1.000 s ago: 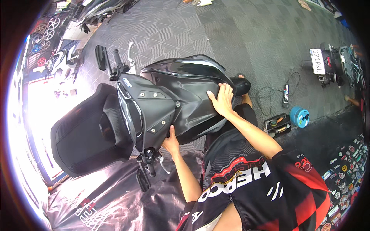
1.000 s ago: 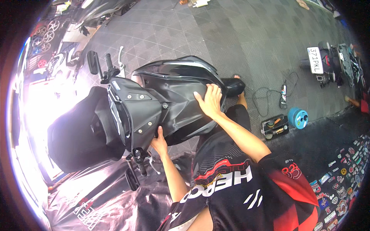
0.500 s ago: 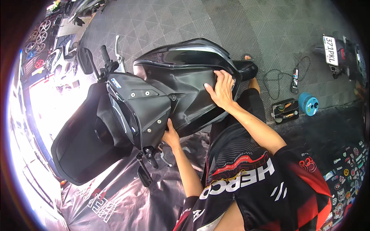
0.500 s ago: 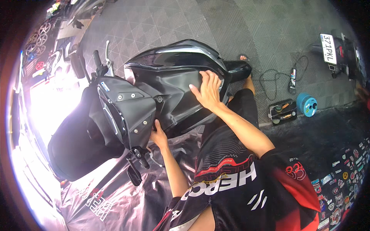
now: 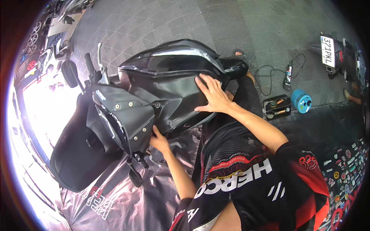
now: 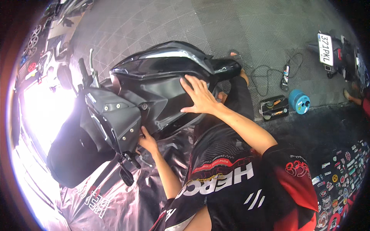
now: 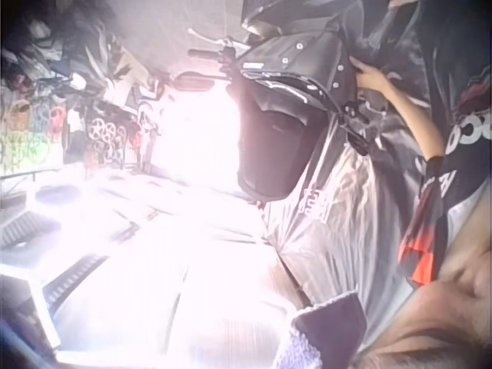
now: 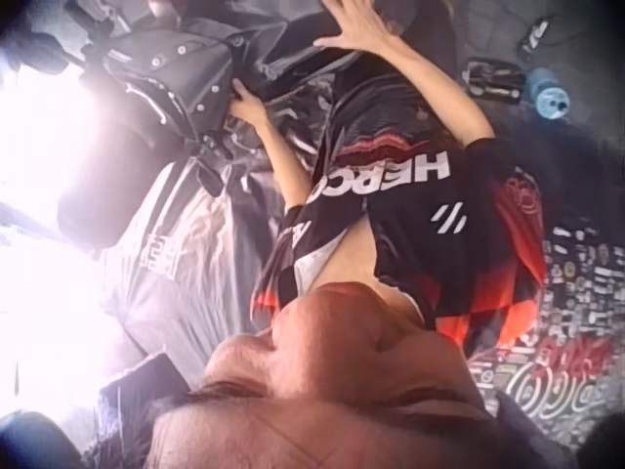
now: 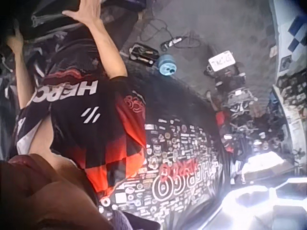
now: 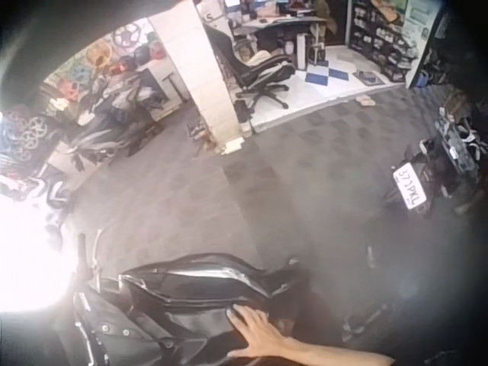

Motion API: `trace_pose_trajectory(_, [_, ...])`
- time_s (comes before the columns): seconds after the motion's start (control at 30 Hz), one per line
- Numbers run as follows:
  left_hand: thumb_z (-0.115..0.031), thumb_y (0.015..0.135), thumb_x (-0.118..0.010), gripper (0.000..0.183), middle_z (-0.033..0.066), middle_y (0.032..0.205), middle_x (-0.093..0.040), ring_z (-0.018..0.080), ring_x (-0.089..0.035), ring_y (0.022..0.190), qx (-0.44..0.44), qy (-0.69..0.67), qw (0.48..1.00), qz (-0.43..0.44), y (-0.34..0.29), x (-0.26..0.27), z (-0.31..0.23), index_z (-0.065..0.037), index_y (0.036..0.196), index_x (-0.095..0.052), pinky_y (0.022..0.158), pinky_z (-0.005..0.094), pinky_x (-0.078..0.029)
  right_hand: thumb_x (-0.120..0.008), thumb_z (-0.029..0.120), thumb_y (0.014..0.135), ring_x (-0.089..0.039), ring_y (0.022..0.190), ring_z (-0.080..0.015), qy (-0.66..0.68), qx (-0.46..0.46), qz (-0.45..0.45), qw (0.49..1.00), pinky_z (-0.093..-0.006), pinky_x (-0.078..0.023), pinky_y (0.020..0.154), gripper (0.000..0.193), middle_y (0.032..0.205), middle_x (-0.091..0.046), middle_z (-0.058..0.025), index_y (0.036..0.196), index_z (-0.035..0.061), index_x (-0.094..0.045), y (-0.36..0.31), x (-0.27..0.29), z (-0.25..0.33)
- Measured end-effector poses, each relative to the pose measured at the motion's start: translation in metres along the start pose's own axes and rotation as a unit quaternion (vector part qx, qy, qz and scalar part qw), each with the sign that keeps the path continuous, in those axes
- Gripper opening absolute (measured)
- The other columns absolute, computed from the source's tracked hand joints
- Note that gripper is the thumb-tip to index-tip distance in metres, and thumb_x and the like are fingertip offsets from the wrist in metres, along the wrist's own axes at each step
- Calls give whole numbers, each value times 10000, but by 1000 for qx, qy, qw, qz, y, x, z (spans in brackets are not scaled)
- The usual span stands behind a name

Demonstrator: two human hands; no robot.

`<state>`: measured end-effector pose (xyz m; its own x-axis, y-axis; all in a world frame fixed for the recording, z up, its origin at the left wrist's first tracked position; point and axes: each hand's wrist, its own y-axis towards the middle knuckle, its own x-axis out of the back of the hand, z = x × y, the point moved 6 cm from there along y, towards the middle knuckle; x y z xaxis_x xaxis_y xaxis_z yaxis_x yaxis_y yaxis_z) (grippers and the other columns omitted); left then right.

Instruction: The person takes a plastic fairing piece from a shelf and positions it onto the front of a motorcycle, aligning it by hand and pressing it into place.

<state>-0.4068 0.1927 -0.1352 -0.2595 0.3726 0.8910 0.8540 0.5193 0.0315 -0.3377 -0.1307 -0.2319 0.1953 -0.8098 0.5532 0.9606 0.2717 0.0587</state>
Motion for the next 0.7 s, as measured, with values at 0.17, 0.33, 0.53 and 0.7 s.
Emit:
trace_pose_trajectory(0.17, [-395,1010,-658,679,330,1429,-508,426,-473,1339,-94,170,980,-54,-24,-19,-27,131,1405,-493,1148,523,-334,-821,582,746,-403,1380,-410,11,24,22,999,-511,-344,1103,1101,1536,-391,-216,1602,78,-346,-3,18,-22])
trace_pose_trajectory(0.33, [-497,839,-827,955,358,1435,-434,469,-405,1365,17,193,981,19,-26,-17,-24,92,1476,-429,1182,528,-289,-851,478,753,-515,1091,-342,55,-17,-15,998,-454,-425,940,978,1297,-515,-171,1576,148,-440,-9,20,-28])
trace_pose_trajectory(0.53, [-549,759,-866,1124,362,1503,-364,489,-333,1408,33,189,980,49,-22,-17,-28,102,1516,-347,1187,582,-249,-841,431,794,-500,1121,-344,76,-50,-1,996,-461,-418,960,937,1301,-500,-166,1582,143,-423,-9,24,-32])
trace_pose_trajectory(0.7, [-531,800,-846,1046,383,1480,-403,481,-408,1378,22,239,970,49,-25,-20,-40,134,1482,-413,1175,545,-302,-859,490,753,-481,1135,-362,106,-92,-17,990,-483,-415,988,1027,1314,-467,-195,1597,132,-396,-2,11,-25])
